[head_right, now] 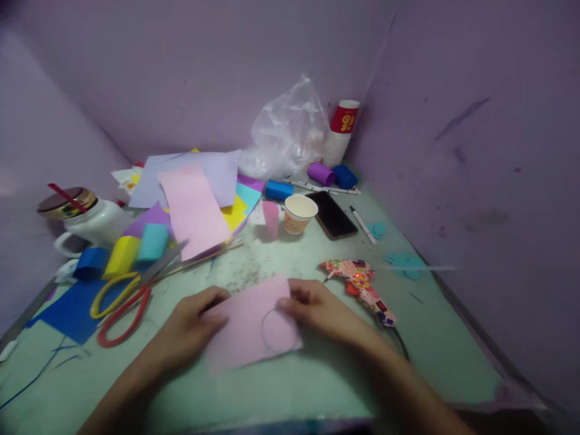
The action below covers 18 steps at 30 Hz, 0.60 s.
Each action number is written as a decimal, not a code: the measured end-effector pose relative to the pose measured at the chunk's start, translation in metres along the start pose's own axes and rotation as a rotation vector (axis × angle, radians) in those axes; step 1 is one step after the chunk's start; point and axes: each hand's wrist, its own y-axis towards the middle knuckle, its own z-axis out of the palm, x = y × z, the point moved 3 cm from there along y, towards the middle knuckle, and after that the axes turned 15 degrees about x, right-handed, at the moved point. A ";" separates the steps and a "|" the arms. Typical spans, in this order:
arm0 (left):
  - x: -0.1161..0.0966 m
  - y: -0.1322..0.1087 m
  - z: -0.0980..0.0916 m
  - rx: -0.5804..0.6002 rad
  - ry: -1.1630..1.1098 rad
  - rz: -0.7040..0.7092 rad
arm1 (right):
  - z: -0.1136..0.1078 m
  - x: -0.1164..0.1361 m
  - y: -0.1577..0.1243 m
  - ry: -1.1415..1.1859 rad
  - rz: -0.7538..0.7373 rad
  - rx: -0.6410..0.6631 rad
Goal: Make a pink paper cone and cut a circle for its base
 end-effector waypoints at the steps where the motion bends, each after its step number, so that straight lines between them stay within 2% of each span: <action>1: 0.001 0.001 -0.003 -0.031 -0.016 0.003 | 0.001 0.000 0.004 0.003 0.009 0.028; 2: 0.002 0.001 -0.007 -0.089 -0.020 -0.001 | 0.001 -0.002 0.008 0.014 0.024 0.030; 4: 0.006 -0.001 -0.017 -0.280 -0.001 -0.009 | -0.002 -0.007 0.017 0.076 0.042 -0.012; 7: 0.013 -0.016 -0.037 -0.678 0.108 -0.032 | -0.006 -0.014 0.027 0.260 -0.003 -0.179; 9: 0.021 -0.032 -0.052 -0.904 0.232 -0.134 | -0.008 -0.016 0.030 0.339 -0.038 -0.293; 10: 0.026 -0.038 -0.059 -0.964 0.300 -0.215 | -0.007 -0.015 0.031 0.359 -0.048 -0.323; 12: 0.040 -0.046 -0.070 -0.956 0.408 -0.377 | -0.004 -0.011 0.032 0.384 -0.076 -0.335; 14: 0.056 -0.047 -0.078 -0.865 0.483 -0.513 | -0.001 -0.008 0.032 0.422 -0.108 -0.332; 16: 0.068 -0.045 -0.081 -0.758 0.544 -0.580 | 0.002 -0.006 0.031 0.454 -0.127 -0.327; 18: 0.074 -0.045 -0.081 -0.696 0.585 -0.586 | 0.003 -0.008 0.030 0.467 -0.133 -0.339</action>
